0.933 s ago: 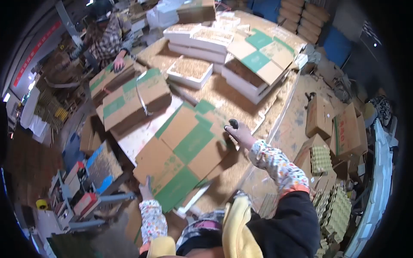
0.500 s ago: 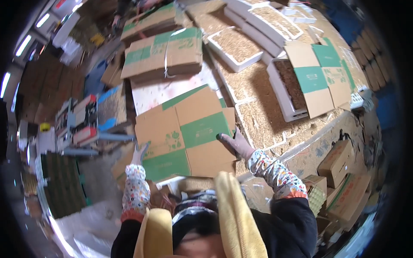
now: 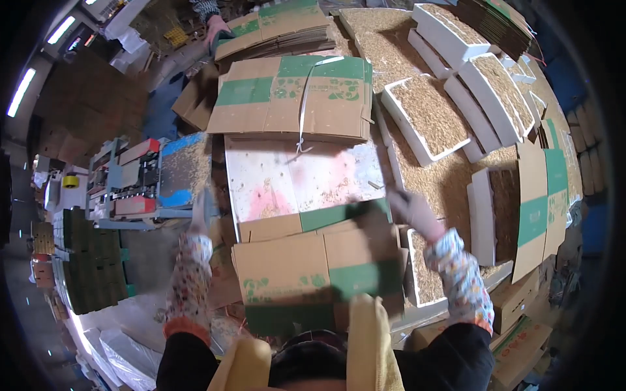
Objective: The person folds cardboard sheets into boxes by hand, places foam trays filled with grain into the boxes, and stacks the boxes.
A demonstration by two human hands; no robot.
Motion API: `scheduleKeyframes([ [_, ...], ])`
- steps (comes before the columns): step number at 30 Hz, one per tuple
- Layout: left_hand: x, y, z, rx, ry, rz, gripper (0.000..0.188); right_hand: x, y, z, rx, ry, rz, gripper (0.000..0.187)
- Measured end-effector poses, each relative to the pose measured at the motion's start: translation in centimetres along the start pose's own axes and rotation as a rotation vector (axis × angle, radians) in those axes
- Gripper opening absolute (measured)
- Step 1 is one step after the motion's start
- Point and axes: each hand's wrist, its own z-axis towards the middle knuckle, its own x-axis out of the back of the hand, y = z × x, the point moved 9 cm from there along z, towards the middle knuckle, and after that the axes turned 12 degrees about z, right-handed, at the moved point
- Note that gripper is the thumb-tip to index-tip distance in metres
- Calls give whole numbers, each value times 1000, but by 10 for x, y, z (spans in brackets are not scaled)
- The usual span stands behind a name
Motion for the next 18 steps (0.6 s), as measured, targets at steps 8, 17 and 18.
scheduleKeyframes([
  [8,-106,-56,282,43,-200,-334,19,16,68,302,130,189,1072,58],
  [17,-54,-85,257,144,-196,-471,24,-1,41,280,21,29,1219,59],
  [18,-53,-85,238,156,-155,-412,23,-2,42,266,23,52,1215,58],
])
